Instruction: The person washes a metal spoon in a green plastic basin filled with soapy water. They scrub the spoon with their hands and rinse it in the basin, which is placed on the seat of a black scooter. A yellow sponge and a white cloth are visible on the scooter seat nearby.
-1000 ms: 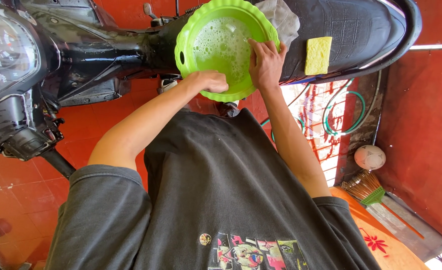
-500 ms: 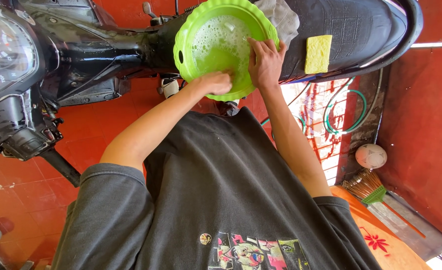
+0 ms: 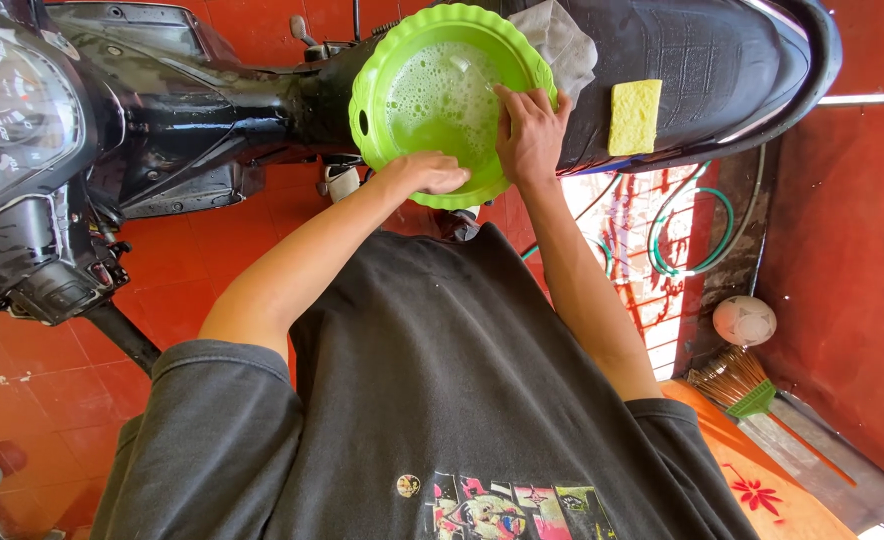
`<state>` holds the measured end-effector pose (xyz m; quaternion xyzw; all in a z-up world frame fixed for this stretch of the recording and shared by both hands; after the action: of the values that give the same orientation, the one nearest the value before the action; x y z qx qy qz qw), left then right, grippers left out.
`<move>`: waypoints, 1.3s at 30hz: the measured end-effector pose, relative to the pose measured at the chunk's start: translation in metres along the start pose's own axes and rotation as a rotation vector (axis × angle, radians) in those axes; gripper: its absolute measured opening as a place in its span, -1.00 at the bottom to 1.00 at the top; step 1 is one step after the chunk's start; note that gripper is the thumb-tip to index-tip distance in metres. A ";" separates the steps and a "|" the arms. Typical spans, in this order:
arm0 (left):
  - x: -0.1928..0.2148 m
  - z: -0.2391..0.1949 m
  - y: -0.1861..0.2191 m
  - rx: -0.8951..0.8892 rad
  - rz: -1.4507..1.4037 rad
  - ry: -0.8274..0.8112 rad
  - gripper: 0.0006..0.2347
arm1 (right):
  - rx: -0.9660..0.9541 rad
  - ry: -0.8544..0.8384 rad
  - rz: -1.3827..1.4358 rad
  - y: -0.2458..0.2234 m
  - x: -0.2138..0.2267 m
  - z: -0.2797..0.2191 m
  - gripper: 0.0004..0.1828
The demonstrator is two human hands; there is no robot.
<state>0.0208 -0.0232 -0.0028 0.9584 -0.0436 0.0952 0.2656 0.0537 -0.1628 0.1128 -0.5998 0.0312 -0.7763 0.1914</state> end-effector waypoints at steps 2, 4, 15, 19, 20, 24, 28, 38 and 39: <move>0.005 -0.006 0.003 -0.008 0.028 0.024 -0.55 | -0.003 0.004 0.002 0.000 0.001 0.000 -0.76; 0.007 -0.011 0.002 0.008 0.100 0.034 -0.56 | -0.002 -0.003 0.000 0.001 0.000 0.001 -0.74; 0.063 -0.009 0.006 0.229 0.784 0.825 -0.68 | 0.040 0.020 -0.006 0.023 -0.027 -0.005 -0.80; 0.054 -0.012 0.005 0.256 0.418 0.684 -0.37 | 0.021 0.018 0.009 0.022 -0.031 -0.011 -0.82; 0.054 -0.008 0.003 0.258 0.325 0.644 -0.34 | 0.016 0.024 0.009 0.023 -0.032 -0.011 -0.82; 0.044 -0.020 0.015 0.272 0.207 0.640 -0.47 | 0.017 0.015 0.008 0.022 -0.031 -0.010 -0.81; 0.033 0.014 0.002 0.400 0.409 0.624 -0.43 | 0.016 0.013 0.016 0.025 -0.033 -0.011 -0.81; 0.025 0.114 -0.053 0.156 0.659 0.829 -0.75 | 0.013 0.007 0.022 0.022 -0.029 -0.008 -0.79; 0.026 0.124 -0.060 0.157 0.658 0.828 -0.75 | 0.013 0.006 0.023 0.021 -0.030 -0.009 -0.79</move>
<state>0.0737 -0.0372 -0.1322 0.7933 -0.2263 0.5465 0.1441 0.0571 -0.1741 0.0774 -0.5959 0.0339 -0.7759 0.2041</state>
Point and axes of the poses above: each hand's wrist, its own z-axis towards the middle knuckle, its own x-axis out of the back of the hand, y = z × x, the point moved 5 cm from there along z, towards the middle knuckle, and after that the axes turned 1 degree about z, right-handed, at the moved point
